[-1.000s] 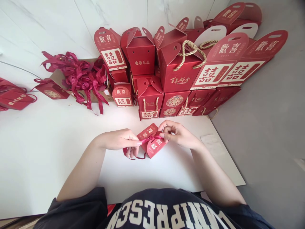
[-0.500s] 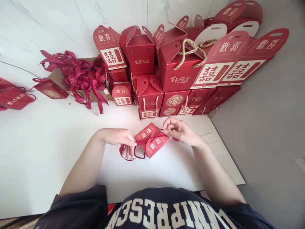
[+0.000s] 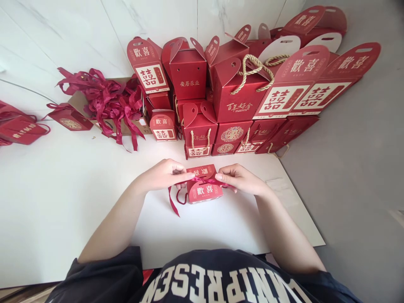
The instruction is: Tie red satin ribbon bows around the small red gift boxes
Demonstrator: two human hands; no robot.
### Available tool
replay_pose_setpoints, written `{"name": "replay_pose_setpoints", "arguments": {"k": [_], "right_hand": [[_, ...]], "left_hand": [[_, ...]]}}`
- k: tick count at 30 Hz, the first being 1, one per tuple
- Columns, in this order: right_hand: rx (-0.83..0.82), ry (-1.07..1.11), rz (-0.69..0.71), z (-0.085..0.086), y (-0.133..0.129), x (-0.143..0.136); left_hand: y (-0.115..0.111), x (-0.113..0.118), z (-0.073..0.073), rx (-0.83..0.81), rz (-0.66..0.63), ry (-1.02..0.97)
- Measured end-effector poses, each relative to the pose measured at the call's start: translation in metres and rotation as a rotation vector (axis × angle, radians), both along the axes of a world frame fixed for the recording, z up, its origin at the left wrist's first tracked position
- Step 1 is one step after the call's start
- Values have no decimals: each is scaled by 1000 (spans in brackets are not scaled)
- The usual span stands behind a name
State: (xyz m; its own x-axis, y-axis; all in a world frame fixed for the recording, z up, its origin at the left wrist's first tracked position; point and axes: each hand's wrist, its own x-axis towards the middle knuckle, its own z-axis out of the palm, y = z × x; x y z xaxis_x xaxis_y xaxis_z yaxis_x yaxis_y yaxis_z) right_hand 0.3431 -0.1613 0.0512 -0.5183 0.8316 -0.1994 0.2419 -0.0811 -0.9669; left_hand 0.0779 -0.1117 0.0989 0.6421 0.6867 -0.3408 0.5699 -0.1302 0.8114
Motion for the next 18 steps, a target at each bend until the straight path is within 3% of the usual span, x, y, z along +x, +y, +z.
{"name": "replay_pose_setpoints", "arguments": {"k": [3,9,18], "right_hand": [[-4,3,12,6,-4,-3],[48,83,-135,9,-6,-9],[70,112,-197,-3,-3,-13]], "left_hand": [[-8,9,-1,-95,10,4],[-12,13,-5,-222,-48,-9],[-1,6,-6,-175,-160,-3]]}}
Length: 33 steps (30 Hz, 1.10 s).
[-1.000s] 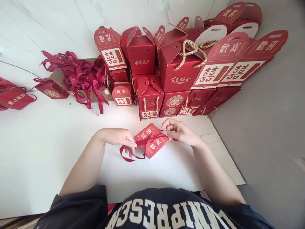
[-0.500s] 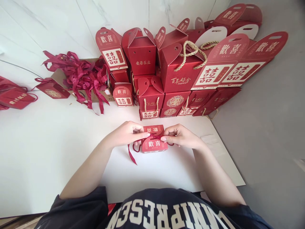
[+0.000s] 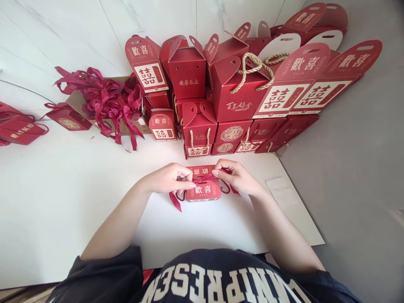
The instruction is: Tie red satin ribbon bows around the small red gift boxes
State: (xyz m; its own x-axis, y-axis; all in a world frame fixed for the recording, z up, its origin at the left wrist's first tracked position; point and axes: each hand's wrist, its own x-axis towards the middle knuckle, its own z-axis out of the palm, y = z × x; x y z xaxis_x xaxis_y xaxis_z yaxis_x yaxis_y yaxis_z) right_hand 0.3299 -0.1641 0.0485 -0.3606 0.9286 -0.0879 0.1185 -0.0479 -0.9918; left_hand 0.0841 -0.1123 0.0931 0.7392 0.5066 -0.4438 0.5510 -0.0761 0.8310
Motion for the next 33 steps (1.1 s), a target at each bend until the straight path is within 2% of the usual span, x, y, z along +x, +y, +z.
{"name": "replay_pose_setpoints", "arguments": {"k": [5,9,13,16,20,25,29,33], "right_hand": [[-3,-66,3,-1,2,1],[55,-94,-18,-5,5,5],[-20,-58,24,-4,2,6],[6,-65,21,-2,0,8],[66,-117,5,-4,4,10],[101,-137,-19,-13,10,12],[36,-78,22,-16,10,11],[17,-55,51,-16,9,9]], "left_hand": [[5,-6,-2,19,11,36],[10,-10,-5,-39,21,0],[13,-12,-4,-42,14,-39],[15,-13,-4,-5,14,-33],[20,-17,-6,-33,-16,-28],[27,-24,-10,-80,-113,-24],[27,-25,-10,66,-110,-132],[22,-14,-15,236,-25,-405]]}}
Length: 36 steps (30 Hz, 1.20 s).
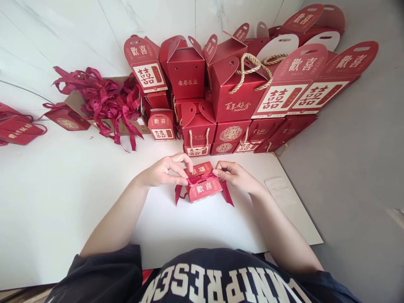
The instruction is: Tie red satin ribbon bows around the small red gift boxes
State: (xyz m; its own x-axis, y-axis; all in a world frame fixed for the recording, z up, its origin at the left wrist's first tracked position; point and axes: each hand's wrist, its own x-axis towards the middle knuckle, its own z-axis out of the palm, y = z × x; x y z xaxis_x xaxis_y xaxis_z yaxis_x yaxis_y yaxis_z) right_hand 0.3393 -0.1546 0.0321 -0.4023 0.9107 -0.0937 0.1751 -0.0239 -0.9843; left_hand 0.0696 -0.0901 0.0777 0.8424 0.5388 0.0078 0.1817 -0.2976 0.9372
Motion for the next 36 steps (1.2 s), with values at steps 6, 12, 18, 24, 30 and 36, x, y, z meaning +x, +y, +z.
{"name": "replay_pose_setpoints", "arguments": {"k": [6,12,18,24,30,36], "right_hand": [[-13,31,22,-4,0,-1],[1,27,34,4,-2,2],[20,52,40,13,-4,6],[23,24,119,9,-3,6],[112,-5,-19,13,-6,2],[162,-83,-17,26,-11,-1]], "left_hand": [[-8,19,-20,-102,-56,-131],[-6,19,-27,-172,28,-102],[-1,15,-24,-136,-8,-103],[-1,17,-30,-155,-26,-170],[-9,20,-24,-25,30,-72],[-15,24,-17,131,64,-37]]}}
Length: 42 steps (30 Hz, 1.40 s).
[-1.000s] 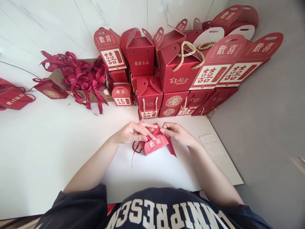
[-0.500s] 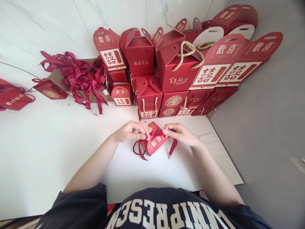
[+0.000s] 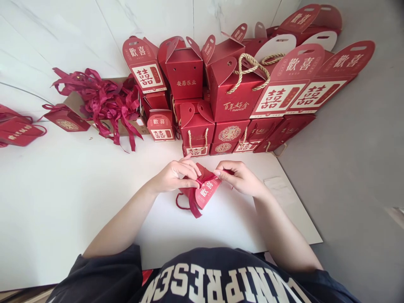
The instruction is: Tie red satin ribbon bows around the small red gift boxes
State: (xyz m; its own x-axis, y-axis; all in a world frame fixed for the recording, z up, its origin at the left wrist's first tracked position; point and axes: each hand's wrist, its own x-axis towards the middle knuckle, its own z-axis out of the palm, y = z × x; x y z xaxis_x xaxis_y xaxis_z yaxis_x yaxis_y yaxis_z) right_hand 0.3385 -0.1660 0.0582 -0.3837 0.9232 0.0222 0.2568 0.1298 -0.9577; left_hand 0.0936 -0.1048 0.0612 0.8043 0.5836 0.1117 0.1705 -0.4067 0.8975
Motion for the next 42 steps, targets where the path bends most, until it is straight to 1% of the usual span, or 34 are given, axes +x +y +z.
{"name": "replay_pose_setpoints", "arguments": {"k": [5,8,10,12,15,17,20,22,24,26,29,31,34,38,42], "right_hand": [[-22,-23,33,0,1,3],[-24,-23,36,-3,3,4],[-33,-15,37,-5,3,5],[-47,-5,34,-6,4,5],[-58,-20,22,-8,4,8],[-59,-35,13,-8,4,11],[-72,-40,35,-5,3,15],[-94,-41,70,-2,2,15],[-94,-54,78,3,0,13],[-37,-95,58,6,-2,9],[127,-211,29,7,-2,3],[198,-267,23,5,-2,1],[217,-285,39,2,-2,2],[273,-334,49,4,-3,3],[308,-376,57,7,-3,2]], "left_hand": [[6,-1,-10,-20,35,-58],[10,-5,-13,-111,23,-89],[12,-8,-13,-218,-49,-93],[15,-12,-10,-305,-158,-122],[21,-19,-2,-337,-294,-140],[25,-26,8,-313,-315,-62],[27,-39,25,-237,-266,143],[25,-45,36,-221,-268,292],[20,-45,43,-234,-269,394],[12,-39,46,-232,-207,450],[-1,-25,45,-211,-34,507],[-7,-18,41,-213,28,518],[-8,-15,34,-217,37,465],[0,-18,27,-233,35,383],[7,-20,26,-248,35,385]]}}
